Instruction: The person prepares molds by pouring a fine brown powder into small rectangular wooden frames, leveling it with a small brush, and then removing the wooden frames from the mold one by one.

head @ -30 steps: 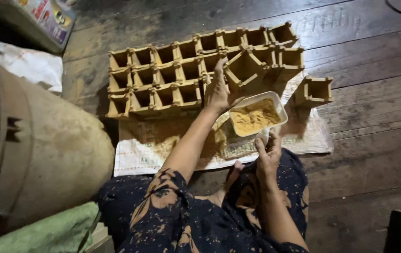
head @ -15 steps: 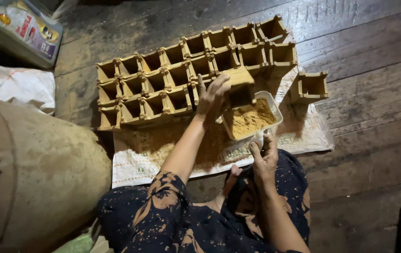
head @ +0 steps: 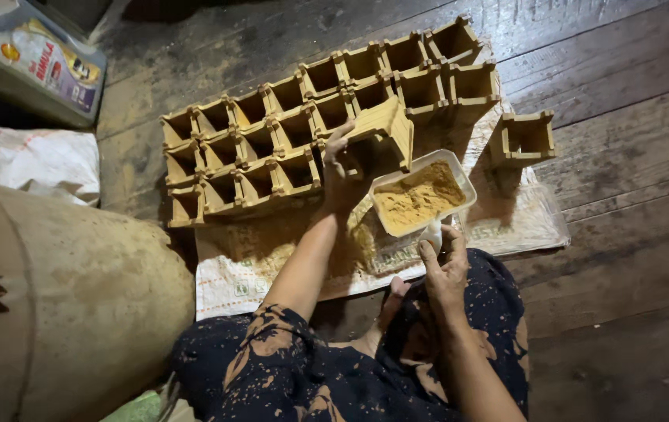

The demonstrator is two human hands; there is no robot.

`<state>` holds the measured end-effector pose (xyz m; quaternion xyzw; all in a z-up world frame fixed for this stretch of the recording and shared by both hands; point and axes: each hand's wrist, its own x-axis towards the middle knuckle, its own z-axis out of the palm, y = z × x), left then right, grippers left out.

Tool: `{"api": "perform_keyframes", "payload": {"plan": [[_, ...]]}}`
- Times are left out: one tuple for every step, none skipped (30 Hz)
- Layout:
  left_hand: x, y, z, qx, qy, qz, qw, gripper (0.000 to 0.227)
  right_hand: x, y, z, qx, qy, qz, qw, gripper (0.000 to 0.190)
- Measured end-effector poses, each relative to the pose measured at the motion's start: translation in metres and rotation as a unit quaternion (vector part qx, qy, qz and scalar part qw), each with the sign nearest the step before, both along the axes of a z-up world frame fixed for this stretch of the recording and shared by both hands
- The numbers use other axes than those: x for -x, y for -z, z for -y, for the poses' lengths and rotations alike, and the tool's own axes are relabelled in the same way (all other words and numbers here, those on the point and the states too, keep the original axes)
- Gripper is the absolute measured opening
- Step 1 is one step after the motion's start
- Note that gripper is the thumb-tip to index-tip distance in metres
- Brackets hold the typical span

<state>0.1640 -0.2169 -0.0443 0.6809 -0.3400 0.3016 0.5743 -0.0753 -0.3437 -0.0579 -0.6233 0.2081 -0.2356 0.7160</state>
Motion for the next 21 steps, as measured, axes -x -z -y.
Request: {"api": "perform_keyframes", "payload": {"plan": [[0.002,-0.002,0.0,-0.003,0.003,0.0,1.0,0.073,0.001,0.0,0.0,-0.003,0.003,0.0,1.0,0.044],[0.003,-0.005,-0.001,0.013,0.023,-0.019,0.999,0.075,0.001,0.0,0.001,0.007,-0.003,-0.008,1.0,0.044],[0.004,-0.008,-0.002,0.029,0.043,-0.038,0.998,0.077,0.001,0.0,0.001,0.016,-0.009,-0.015,1.0,0.044],[0.005,-0.018,0.003,0.027,0.045,-0.037,0.998,0.077,-0.001,0.006,0.002,0.014,-0.007,-0.015,1.0,0.044],[0.006,-0.028,0.008,-0.053,-0.052,-0.01,0.997,0.072,-0.003,0.012,0.003,-0.001,-0.009,-0.01,1.0,0.044],[0.009,-0.037,0.012,-0.131,-0.147,0.016,0.98,0.086,-0.003,0.018,0.003,-0.016,-0.011,-0.007,1.0,0.043],[0.01,-0.037,0.015,-0.133,-0.146,0.016,0.98,0.086,-0.002,0.014,0.001,-0.018,-0.01,-0.008,1.0,0.043],[0.011,-0.037,0.019,-0.133,-0.147,0.013,0.98,0.085,-0.001,0.009,0.001,-0.015,-0.013,-0.005,1.0,0.042],[0.012,-0.037,0.022,-0.132,-0.148,0.01,0.98,0.084,-0.001,0.004,0.0,-0.012,-0.016,-0.002,1.0,0.041],[0.013,-0.036,0.025,-0.132,-0.149,0.009,0.98,0.084,-0.001,0.002,0.001,-0.012,-0.017,-0.003,1.0,0.041],[0.013,-0.036,0.027,-0.129,-0.152,0.006,0.98,0.085,-0.001,-0.001,0.001,-0.006,-0.018,-0.001,1.0,0.041],[0.014,-0.036,0.03,-0.126,-0.155,0.002,0.98,0.087,0.0,-0.003,0.001,0.0,-0.02,0.001,1.0,0.041],[0.015,-0.035,0.03,-0.126,-0.157,0.0,0.98,0.087,-0.001,-0.001,0.001,0.001,-0.022,0.0,1.0,0.041],[0.015,-0.035,0.031,-0.124,-0.16,-0.003,0.979,0.091,-0.001,0.002,0.002,0.005,-0.023,0.007,1.0,0.042],[0.016,-0.035,0.032,-0.121,-0.163,-0.007,0.979,0.096,-0.002,0.004,0.002,0.01,-0.023,0.015,1.0,0.042],[0.013,-0.034,0.029,-0.121,-0.164,-0.006,0.979,0.096,-0.002,0.003,0.002,0.01,-0.025,0.015,1.0,0.042],[0.011,-0.032,0.026,-0.146,-0.131,-0.038,0.98,0.104,-0.002,0.001,0.002,0.017,-0.025,0.011,0.999,0.042],[0.009,-0.031,0.022,-0.172,-0.098,-0.069,0.978,0.113,-0.002,0.0,0.002,0.024,-0.025,0.006,0.999,0.042],[0.007,-0.03,0.024,-0.172,-0.098,-0.068,0.978,0.113,-0.002,0.0,0.002,0.024,-0.025,0.007,0.999,0.042],[0.005,-0.029,0.025,-0.211,-0.116,-0.055,0.969,0.113,-0.001,0.0,0.002,0.027,-0.026,0.002,0.999,0.041],[0.003,-0.028,0.027,-0.249,-0.134,-0.041,0.958,0.113,-0.001,0.0,0.002,0.03,-0.026,-0.003,0.999,0.041]]}}
